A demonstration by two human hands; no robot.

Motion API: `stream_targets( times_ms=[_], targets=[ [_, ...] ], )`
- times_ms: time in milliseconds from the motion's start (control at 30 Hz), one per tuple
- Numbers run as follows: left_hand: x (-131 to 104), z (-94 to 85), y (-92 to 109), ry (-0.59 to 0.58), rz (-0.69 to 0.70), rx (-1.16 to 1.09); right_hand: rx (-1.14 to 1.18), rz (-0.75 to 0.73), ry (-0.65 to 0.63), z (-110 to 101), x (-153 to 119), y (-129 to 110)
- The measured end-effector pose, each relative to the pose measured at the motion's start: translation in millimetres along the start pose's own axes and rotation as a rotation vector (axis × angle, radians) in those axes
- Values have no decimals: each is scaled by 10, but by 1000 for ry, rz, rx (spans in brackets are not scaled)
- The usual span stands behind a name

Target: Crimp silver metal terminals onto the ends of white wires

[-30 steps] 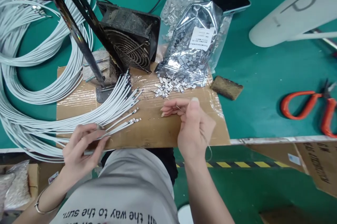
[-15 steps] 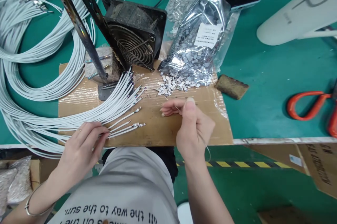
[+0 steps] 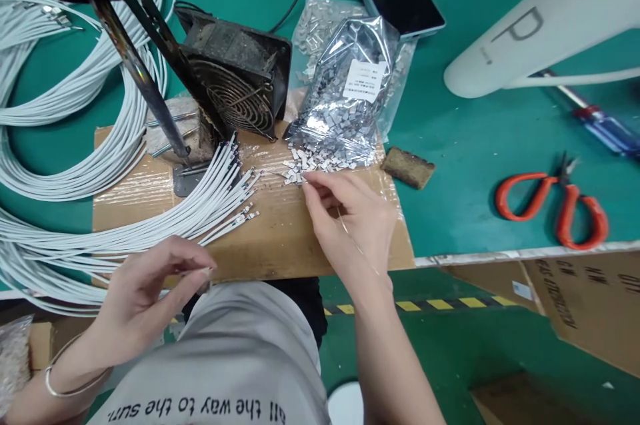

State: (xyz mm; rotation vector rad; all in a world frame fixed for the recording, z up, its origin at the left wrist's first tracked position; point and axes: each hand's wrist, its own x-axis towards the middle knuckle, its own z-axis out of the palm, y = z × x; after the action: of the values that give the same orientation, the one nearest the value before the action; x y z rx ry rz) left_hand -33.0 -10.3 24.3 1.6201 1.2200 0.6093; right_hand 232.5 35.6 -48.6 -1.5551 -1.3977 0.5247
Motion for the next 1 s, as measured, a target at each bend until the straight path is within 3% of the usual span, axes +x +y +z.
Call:
stream_targets(
  times_ms=[167,433,533,667,800,1000],
  targets=[
    [187,136,-7,131,-162,-200,-166,-165,-176,-53,177,17],
    [228,146,-54,222,-183,-336,-164,-97,-226,-64,206,116],
    [239,126,-59,256,-181,-363,-119,-21,-171,-25,169,62],
    [242,122,-78,290,-193,-419,118,102,-59,64,25,-192],
    [233,132,-93,310,-188,-469,485,238,-185,209,-159,-467],
    [253,102,-10,290,-225,-494,760,320,-369,389,-269,-646]
  ],
)
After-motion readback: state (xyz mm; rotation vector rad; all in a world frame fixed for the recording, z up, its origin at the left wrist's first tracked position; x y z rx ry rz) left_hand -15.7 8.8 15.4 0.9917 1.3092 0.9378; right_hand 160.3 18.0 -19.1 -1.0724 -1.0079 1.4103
